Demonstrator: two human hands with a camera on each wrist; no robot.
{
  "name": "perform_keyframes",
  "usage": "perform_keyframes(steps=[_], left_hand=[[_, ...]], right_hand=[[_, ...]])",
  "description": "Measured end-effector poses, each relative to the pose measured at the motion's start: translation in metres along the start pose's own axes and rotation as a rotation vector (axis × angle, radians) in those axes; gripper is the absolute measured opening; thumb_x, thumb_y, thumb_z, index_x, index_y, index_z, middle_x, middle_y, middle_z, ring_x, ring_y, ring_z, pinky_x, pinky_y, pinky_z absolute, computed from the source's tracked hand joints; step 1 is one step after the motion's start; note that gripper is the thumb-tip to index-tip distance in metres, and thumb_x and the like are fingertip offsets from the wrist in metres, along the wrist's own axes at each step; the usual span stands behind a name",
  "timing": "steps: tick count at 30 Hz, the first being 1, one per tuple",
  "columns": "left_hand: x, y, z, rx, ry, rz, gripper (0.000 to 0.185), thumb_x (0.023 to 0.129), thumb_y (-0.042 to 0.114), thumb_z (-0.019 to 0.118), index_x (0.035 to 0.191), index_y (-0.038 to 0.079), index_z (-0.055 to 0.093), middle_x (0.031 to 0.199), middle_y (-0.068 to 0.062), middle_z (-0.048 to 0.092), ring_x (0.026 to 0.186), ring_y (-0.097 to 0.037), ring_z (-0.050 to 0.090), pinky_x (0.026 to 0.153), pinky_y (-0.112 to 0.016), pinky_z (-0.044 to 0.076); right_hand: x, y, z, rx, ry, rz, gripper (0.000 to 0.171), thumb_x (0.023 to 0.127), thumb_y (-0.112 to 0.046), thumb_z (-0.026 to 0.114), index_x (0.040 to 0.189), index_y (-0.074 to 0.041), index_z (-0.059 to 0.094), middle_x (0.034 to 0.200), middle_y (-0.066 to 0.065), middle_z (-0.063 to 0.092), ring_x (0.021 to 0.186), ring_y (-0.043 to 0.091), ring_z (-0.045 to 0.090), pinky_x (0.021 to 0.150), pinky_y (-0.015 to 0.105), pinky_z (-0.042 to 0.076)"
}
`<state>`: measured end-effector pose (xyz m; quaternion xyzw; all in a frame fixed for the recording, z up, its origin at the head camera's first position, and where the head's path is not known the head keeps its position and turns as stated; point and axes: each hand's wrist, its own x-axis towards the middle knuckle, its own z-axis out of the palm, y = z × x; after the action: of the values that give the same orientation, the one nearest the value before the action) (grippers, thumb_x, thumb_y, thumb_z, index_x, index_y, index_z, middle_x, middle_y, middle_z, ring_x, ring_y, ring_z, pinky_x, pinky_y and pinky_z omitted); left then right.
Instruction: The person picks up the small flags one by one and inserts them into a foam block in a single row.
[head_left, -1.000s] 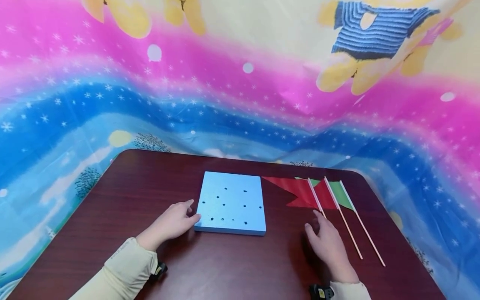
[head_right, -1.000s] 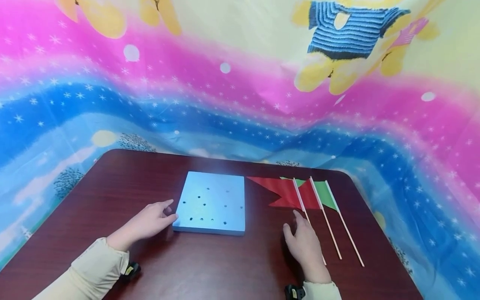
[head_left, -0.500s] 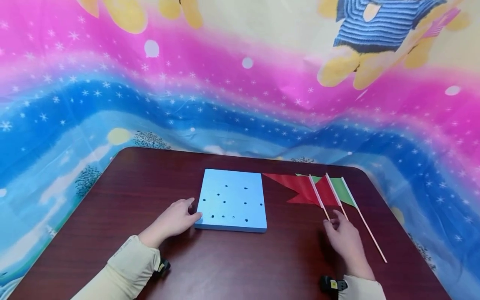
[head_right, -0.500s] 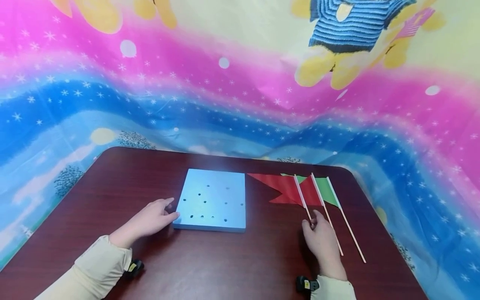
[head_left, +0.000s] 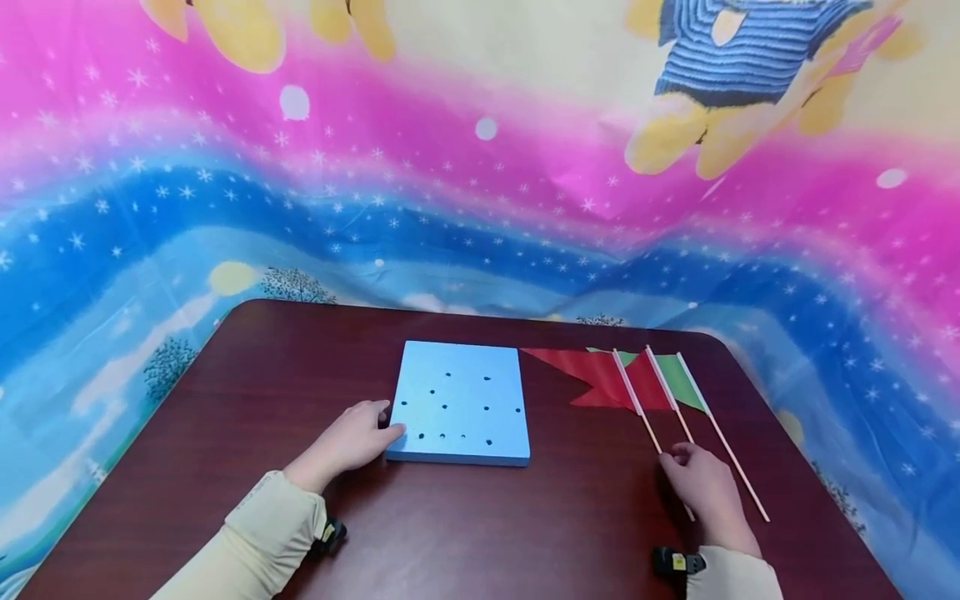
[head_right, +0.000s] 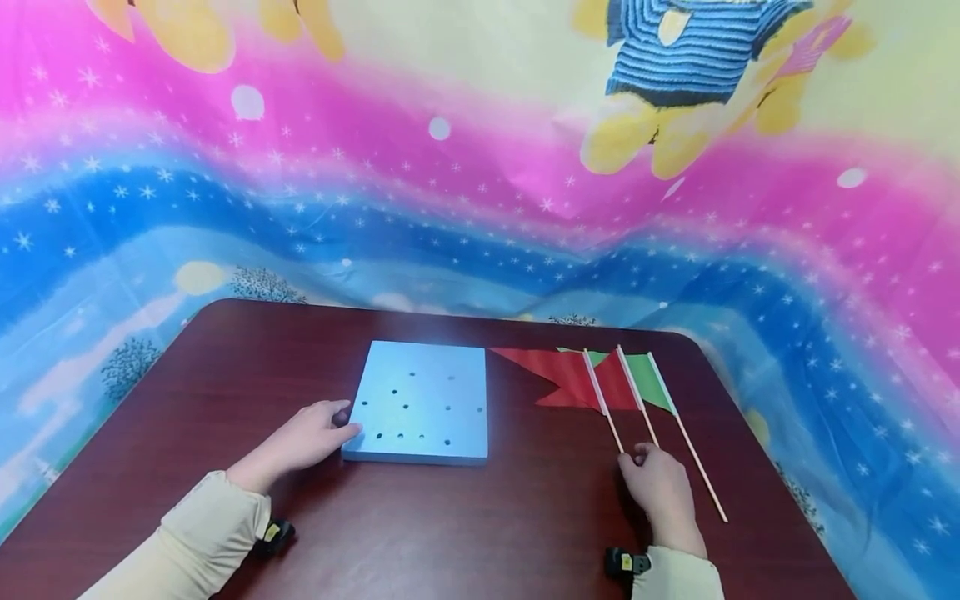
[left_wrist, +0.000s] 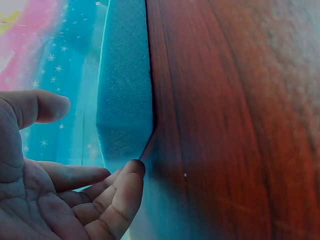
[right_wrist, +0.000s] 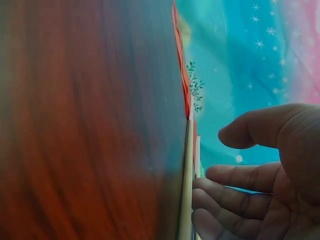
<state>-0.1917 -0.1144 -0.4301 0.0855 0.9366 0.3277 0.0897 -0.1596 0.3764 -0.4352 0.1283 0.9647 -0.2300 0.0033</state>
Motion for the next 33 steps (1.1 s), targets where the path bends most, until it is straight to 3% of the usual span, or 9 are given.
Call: perform_keyframes(steps=[8,16,24,33], left_hand=[[0.003,-0.003,0.003,0.008,0.008,-0.013,0.060,0.099,0.026,0.062,0.139,-0.018,0.052,0.133,-0.031,0.060,0.131,-0.046,0.051,0.107,-0.057,0.042],[0.008,-0.005,0.009,0.031,0.042,0.021,0.054,0.097,0.021,0.062,0.135,-0.017,0.056,0.131,-0.030,0.061,0.125,-0.042,0.055,0.104,-0.054,0.044],[0.008,0.001,0.012,-0.009,0.032,0.008,0.066,0.099,0.019,0.060,0.148,-0.019,0.037,0.150,-0.035,0.044,0.142,-0.047,0.040,0.114,-0.057,0.034],[0.008,0.002,0.012,-0.038,0.010,0.001,0.069,0.102,0.018,0.058,0.154,-0.017,0.030,0.156,-0.035,0.037,0.146,-0.047,0.033,0.116,-0.057,0.031]], right_hand=[[0.007,0.006,0.003,-0.003,-0.026,-0.025,0.044,0.098,-0.025,0.060,0.116,0.016,0.064,0.102,0.027,0.069,0.091,0.040,0.065,0.085,0.057,0.050],[0.009,0.008,0.003,-0.006,-0.032,-0.036,0.033,0.095,-0.023,0.064,0.105,0.009,0.068,0.096,0.022,0.070,0.085,0.035,0.064,0.082,0.055,0.050],[0.009,0.012,0.003,0.023,-0.078,-0.031,0.023,0.094,-0.018,0.065,0.098,0.005,0.066,0.086,0.013,0.065,0.076,0.026,0.058,0.069,0.042,0.047],[0.010,0.008,0.000,-0.004,-0.088,-0.045,0.013,0.092,-0.009,0.063,0.094,0.003,0.064,0.083,0.011,0.063,0.075,0.027,0.057,0.072,0.046,0.048]])
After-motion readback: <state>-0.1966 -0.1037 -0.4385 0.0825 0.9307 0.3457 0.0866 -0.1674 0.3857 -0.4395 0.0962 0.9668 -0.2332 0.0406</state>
